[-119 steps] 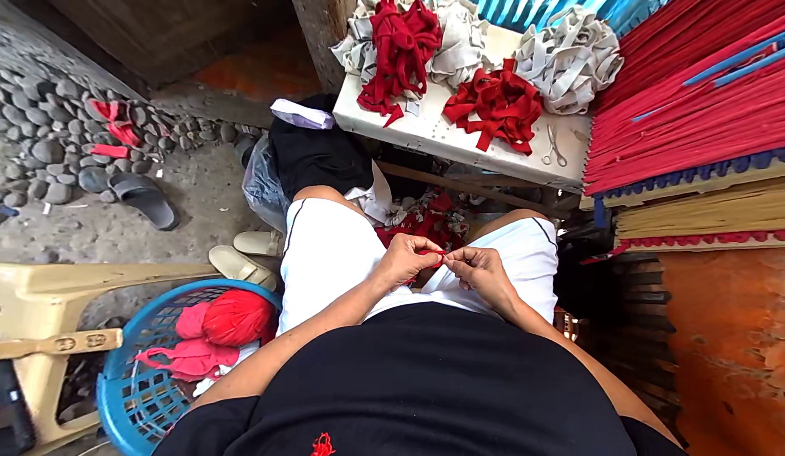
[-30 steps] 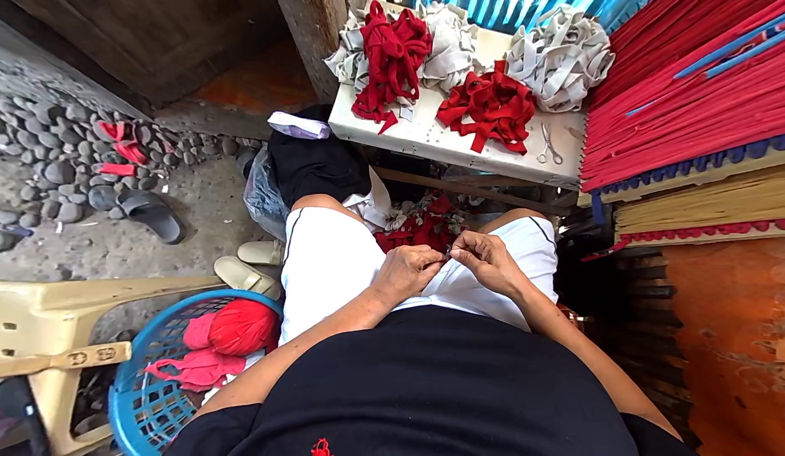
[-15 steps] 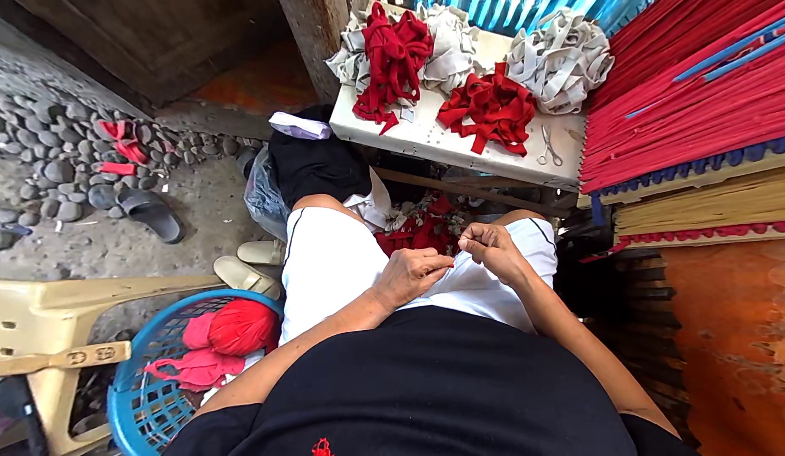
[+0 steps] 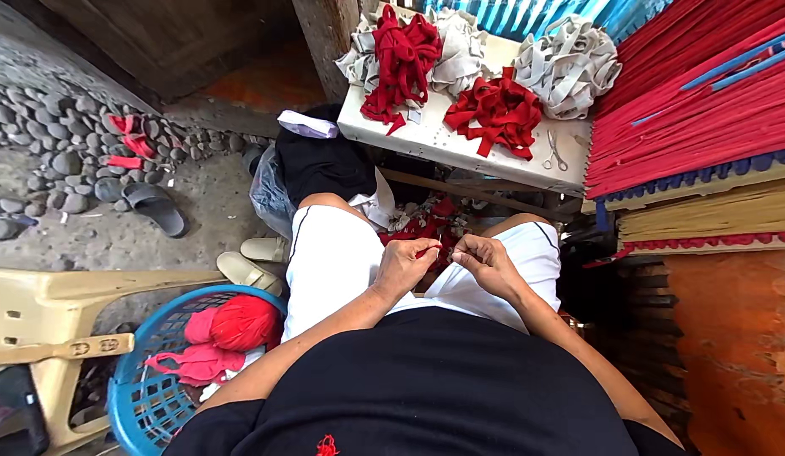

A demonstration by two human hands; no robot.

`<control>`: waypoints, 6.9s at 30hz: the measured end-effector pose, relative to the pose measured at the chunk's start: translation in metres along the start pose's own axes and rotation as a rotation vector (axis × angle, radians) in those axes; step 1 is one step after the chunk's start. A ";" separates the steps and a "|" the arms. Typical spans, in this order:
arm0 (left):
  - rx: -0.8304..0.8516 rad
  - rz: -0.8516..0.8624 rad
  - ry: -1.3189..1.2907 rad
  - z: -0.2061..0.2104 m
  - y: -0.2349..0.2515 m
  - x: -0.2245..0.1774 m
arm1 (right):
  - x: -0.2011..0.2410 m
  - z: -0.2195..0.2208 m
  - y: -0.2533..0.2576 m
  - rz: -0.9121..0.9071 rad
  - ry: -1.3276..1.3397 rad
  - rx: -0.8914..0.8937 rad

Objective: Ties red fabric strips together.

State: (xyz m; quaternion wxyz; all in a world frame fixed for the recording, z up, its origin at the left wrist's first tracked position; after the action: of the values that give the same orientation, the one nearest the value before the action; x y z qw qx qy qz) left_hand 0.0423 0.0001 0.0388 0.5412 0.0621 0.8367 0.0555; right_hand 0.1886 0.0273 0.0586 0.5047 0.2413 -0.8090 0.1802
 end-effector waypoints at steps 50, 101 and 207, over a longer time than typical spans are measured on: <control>-0.296 0.472 0.259 -0.017 -0.017 -0.048 | 0.051 -0.022 -0.008 -0.308 -0.182 -0.427; 0.826 -0.528 -0.655 0.060 -0.033 0.018 | -0.021 0.011 -0.017 -0.039 0.212 0.447; 0.264 -0.041 -0.730 0.016 0.004 -0.007 | -0.037 -0.066 -0.082 0.418 0.276 0.056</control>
State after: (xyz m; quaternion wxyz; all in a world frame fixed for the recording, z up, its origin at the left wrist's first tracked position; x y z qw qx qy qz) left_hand 0.0603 0.0035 0.0390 0.7916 0.1301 0.5903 -0.0895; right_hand 0.2975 0.0038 0.0573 0.5553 0.0557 -0.7595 0.3342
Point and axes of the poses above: each hand's wrist, its own y-axis towards the middle knuckle, its own z-axis out of the palm, x = y × z, the point moved 10 cm from there along y, towards the middle knuckle, and after that the axes turned 1 degree about x, right-handed, at the moved point
